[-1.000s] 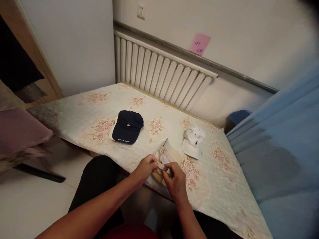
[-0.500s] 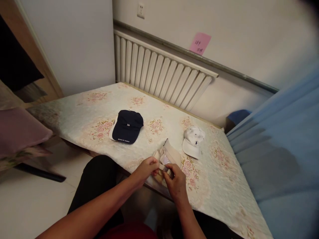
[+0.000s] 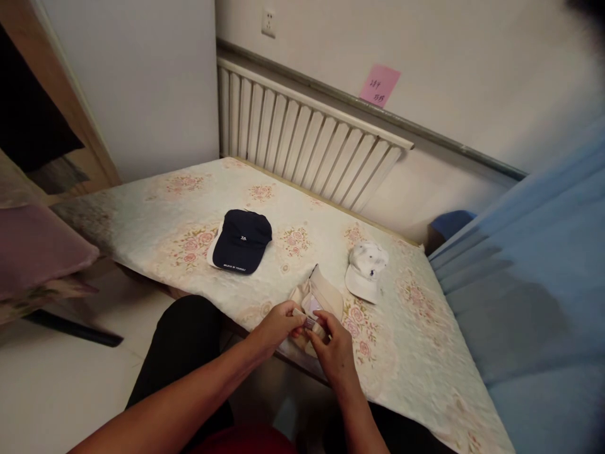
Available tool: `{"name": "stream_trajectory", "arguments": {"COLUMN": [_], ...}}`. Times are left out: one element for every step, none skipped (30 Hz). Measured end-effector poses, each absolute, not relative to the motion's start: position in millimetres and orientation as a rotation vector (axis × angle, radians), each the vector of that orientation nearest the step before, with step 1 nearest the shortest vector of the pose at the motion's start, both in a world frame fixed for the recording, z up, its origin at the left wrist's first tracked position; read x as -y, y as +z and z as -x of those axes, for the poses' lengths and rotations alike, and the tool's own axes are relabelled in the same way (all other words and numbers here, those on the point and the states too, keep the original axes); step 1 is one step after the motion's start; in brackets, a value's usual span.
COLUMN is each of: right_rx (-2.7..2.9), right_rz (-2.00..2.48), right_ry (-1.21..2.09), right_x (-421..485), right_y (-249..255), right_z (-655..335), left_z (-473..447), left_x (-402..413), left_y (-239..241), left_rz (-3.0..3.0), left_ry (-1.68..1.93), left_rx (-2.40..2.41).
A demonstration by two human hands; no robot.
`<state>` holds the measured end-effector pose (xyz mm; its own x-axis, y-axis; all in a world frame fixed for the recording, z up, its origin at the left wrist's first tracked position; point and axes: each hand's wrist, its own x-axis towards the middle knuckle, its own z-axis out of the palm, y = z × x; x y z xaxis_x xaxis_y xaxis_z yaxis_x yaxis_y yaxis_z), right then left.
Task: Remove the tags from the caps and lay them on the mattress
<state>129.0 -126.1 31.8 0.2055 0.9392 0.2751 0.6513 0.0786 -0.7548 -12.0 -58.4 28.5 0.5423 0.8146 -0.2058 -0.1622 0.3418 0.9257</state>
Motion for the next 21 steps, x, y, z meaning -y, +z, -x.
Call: {"name": "stream_trajectory", "arguments": {"right_rx": [1.511,1.501,1.491,1.481,1.472,1.464,1.456,1.451,1.448,1.446,1.445,1.443,1.440,1.437,1.435,1.433,1.433,1.437,1.444,1.453,1.467], "right_rz": [1.657,1.664,1.669,1.675,1.683,1.692,1.701,1.708,1.713,1.718,1.721,1.726,1.730,1.733,1.731,1.726,1.716,1.705,1.694,1.686,1.677], "right_ry": [0.454,0.471,0.485,0.495,0.500,0.502,0.502,0.500,0.496,0.490,0.482,0.474,0.466,0.462,0.459,0.456,0.452,0.447,0.442,0.434,0.426], "right_x": [126.8,127.5,128.2,128.7,128.9,128.9,128.6,128.1,127.6,127.2,126.8,126.6,126.7,126.9,127.2,127.5,127.8,128.0,128.1,128.0,127.8], "right_y": [32.1,32.5,32.8,33.2,33.7,34.2,34.8,35.5,36.2,36.9,37.6,38.1,38.5,38.8,38.9,38.8,38.6,38.4,38.2,38.1,38.0], "right_z": [-129.8,-130.5,-131.1,-131.4,-131.6,-131.6,-131.5,-131.3,-131.0,-130.7,-130.5,-130.2,-129.9,-129.7,-129.5,-129.4,-129.2,-129.1,-128.9,-128.7,-128.3], "left_z": [12.0,12.2,12.4,12.6,12.7,12.7,12.7,12.4,12.1,11.7,11.2,10.7,10.4,10.1,10.0,10.1,10.2,10.3,10.4,10.5,10.6], "left_x": [58.2,58.2,58.4,58.6,58.7,58.8,58.8,58.7,58.4,58.0,57.8,57.6,57.6,57.9,58.4,59.0,59.6,60.3,60.7,61.1,61.2], "left_y": [28.2,27.9,27.5,27.1,26.5,25.9,25.2,24.7,24.2,24.1,24.2,24.6,25.4,26.3,27.4,28.4,29.4,30.3,30.9,31.2,31.3], "left_rz": [-1.027,-1.025,-1.024,-1.023,-1.023,-1.024,-1.025,-1.025,-1.024,-1.020,-1.014,-1.007,-1.000,-0.992,-0.983,-0.973,-0.961,-0.948,-0.936,-0.926,-0.919], "left_ry": [0.725,0.725,0.723,0.719,0.714,0.708,0.704,0.701,0.698,0.695,0.694,0.694,0.694,0.695,0.694,0.693,0.689,0.686,0.683,0.682,0.682], "left_rx": [-0.767,-0.771,-0.777,-0.782,-0.784,-0.782,-0.779,-0.776,-0.771,-0.767,-0.765,-0.765,-0.766,-0.769,-0.772,-0.776,-0.776,-0.774,-0.772,-0.769,-0.769]}}
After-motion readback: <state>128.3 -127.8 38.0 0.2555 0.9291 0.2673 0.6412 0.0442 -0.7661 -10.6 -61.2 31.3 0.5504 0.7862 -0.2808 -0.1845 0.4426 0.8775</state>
